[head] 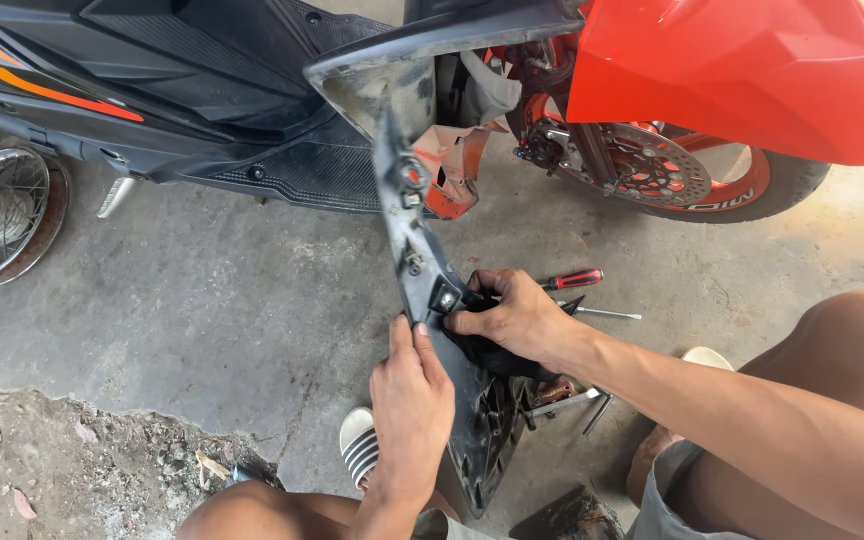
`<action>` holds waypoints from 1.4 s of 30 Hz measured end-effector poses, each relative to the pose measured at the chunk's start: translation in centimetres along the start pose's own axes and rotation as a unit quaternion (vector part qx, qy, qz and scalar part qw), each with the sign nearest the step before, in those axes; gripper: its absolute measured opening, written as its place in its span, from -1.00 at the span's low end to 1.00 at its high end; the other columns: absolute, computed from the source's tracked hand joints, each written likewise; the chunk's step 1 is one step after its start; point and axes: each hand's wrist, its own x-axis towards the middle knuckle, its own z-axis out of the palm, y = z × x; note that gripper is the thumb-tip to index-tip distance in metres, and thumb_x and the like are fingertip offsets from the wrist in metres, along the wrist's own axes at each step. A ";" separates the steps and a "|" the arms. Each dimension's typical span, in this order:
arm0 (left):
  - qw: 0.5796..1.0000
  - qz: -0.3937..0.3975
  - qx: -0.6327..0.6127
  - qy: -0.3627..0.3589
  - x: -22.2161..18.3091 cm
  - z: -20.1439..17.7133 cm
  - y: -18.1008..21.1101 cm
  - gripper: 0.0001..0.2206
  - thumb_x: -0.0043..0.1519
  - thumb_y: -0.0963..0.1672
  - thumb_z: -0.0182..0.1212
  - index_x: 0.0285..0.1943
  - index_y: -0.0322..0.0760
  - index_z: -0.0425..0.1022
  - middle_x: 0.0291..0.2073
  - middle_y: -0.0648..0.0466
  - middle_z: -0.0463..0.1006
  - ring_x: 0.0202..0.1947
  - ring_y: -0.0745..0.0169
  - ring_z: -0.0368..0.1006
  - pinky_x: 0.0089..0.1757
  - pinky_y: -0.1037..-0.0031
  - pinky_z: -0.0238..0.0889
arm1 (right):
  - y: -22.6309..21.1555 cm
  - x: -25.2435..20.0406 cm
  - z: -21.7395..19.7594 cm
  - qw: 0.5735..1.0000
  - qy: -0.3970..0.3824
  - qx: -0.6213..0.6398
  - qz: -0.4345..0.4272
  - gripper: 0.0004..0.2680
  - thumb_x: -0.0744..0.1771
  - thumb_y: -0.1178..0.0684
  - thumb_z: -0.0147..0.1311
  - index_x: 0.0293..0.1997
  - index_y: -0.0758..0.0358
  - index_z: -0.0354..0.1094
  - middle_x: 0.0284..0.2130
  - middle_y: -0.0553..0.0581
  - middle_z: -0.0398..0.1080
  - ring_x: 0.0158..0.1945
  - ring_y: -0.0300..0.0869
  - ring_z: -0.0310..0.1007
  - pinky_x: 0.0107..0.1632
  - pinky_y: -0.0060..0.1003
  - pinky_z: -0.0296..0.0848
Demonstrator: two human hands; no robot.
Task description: Removing and cleaning a plastic fairing panel from a motorcycle
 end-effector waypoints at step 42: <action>0.997 -0.018 -0.012 -0.074 0.0 -0.5 2.1 -0.82 0.32 -0.15 -0.01 0.04 -0.18 0.43 -0.48 -0.20 0.67 -0.58 -0.43 0.52 -0.49 -0.11 0.26 | -3.5 -0.8 -1.0 0.855 0.150 -0.180 -0.461 -0.86 0.28 0.30 0.16 -0.11 0.40 0.51 -0.18 0.15 0.47 -0.32 -0.10 0.50 -0.25 -0.31 0.49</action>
